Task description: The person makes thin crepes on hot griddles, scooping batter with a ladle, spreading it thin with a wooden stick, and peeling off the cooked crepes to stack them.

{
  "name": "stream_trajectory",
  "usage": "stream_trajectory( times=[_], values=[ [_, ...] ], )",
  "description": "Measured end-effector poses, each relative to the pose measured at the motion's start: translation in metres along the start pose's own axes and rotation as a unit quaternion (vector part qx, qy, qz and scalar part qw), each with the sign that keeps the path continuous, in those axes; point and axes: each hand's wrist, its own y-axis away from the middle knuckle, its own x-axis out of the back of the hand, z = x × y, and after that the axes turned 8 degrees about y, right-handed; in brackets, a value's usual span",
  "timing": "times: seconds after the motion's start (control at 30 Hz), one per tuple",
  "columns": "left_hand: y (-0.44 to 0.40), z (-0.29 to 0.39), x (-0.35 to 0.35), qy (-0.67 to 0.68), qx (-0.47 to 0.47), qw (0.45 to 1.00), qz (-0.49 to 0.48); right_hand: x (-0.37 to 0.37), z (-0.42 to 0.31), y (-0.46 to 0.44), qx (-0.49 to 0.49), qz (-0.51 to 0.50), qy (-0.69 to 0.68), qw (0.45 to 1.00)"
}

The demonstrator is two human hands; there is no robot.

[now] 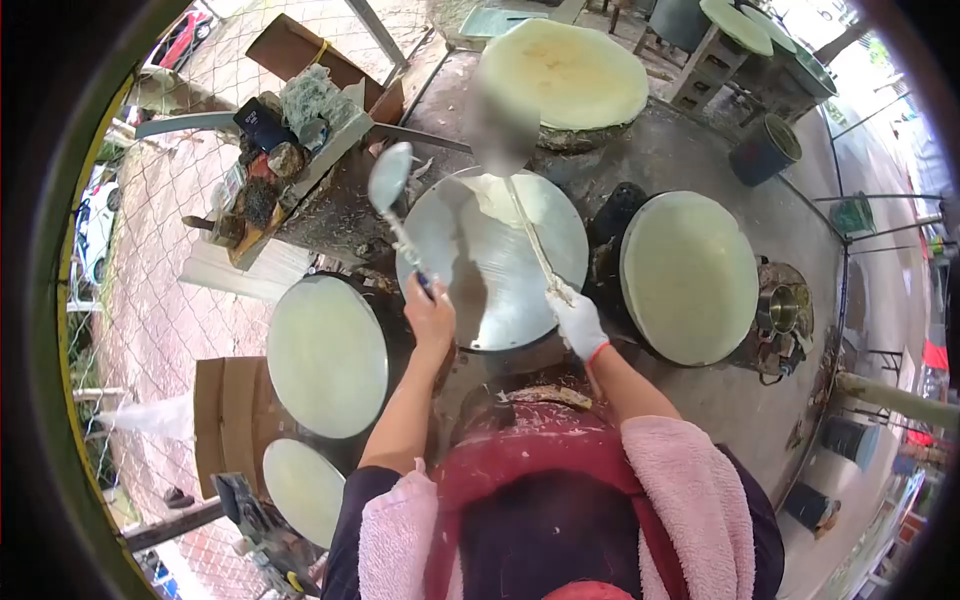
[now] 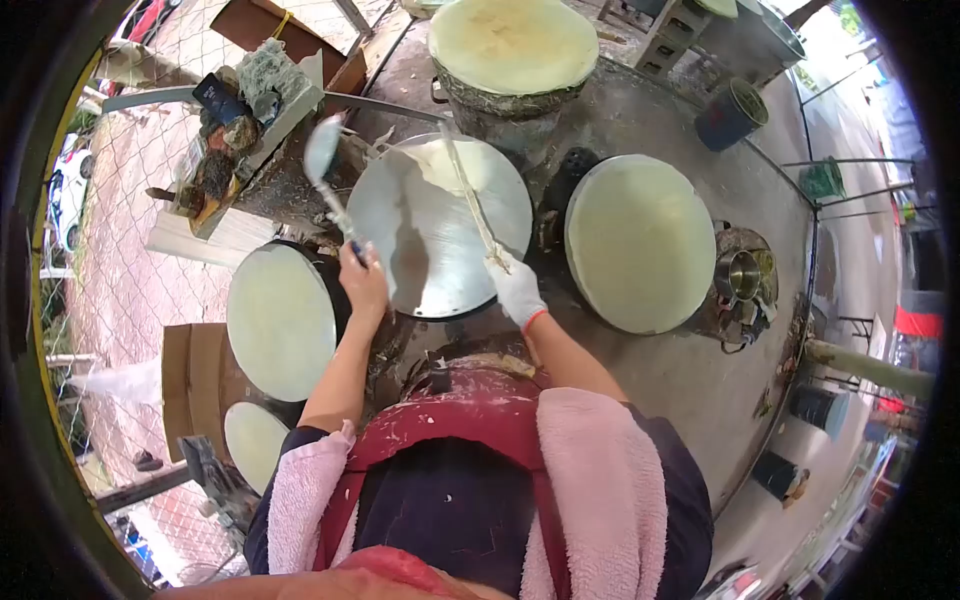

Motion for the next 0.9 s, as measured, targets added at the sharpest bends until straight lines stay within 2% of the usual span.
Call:
stream_trajectory(
  times=[0.03,0.07,0.1,0.17,0.2,0.27,0.37,0.43,0.5,0.57,0.67,0.77,0.83,0.87,0.9],
  values=[
    [0.002,0.003,0.005,0.048,-0.02,0.998,0.022,0.014,0.01,-0.004,0.089,0.048,0.041,0.994],
    [0.005,-0.001,0.007,0.139,0.034,0.99,-0.016,0.039,0.019,-0.006,0.183,0.089,0.112,0.973],
    [-0.009,-0.009,0.077,0.224,0.152,0.961,-0.06,-0.008,0.016,0.016,0.167,0.139,0.174,0.961],
    [-0.016,-0.009,0.094,0.302,0.155,0.935,-0.101,0.004,0.044,-0.002,0.186,0.226,0.137,0.946],
    [-0.017,-0.016,0.097,0.314,0.191,0.923,-0.114,0.0,0.044,-0.007,0.143,0.173,0.072,0.972],
    [-0.008,-0.027,0.102,0.333,0.27,0.892,-0.144,-0.011,-0.01,0.016,-0.062,0.02,-0.003,0.998],
    [0.0,-0.019,0.12,0.302,0.346,0.865,-0.203,-0.031,-0.028,0.009,-0.058,-0.068,-0.04,0.995],
    [0.012,-0.026,0.13,0.293,0.353,0.871,-0.178,-0.026,-0.01,-0.003,0.151,-0.019,0.024,0.988],
    [0.015,-0.016,0.143,0.257,0.374,0.88,-0.142,0.014,-0.009,-0.001,0.14,0.027,0.089,0.986],
    [0.025,-0.032,0.146,0.272,0.372,0.881,-0.105,0.032,0.022,-0.024,0.129,0.071,0.043,0.988],
    [0.032,-0.029,0.148,0.283,0.382,0.876,-0.078,0.017,-0.03,-0.012,-0.082,-0.098,0.037,0.991],
    [0.041,-0.023,0.147,0.286,0.4,0.868,-0.067,0.0,-0.034,-0.016,-0.051,-0.192,-0.03,0.98],
    [0.046,-0.018,0.145,0.277,0.403,0.87,-0.061,0.005,0.013,-0.045,0.144,-0.197,-0.091,0.966],
    [0.048,-0.016,0.145,0.27,0.411,0.869,-0.051,0.03,0.016,-0.053,0.182,-0.165,0.0,0.969],
    [0.05,-0.013,0.146,0.263,0.42,0.868,-0.04,0.048,-0.005,-0.048,0.178,-0.112,0.035,0.977]
  ],
)
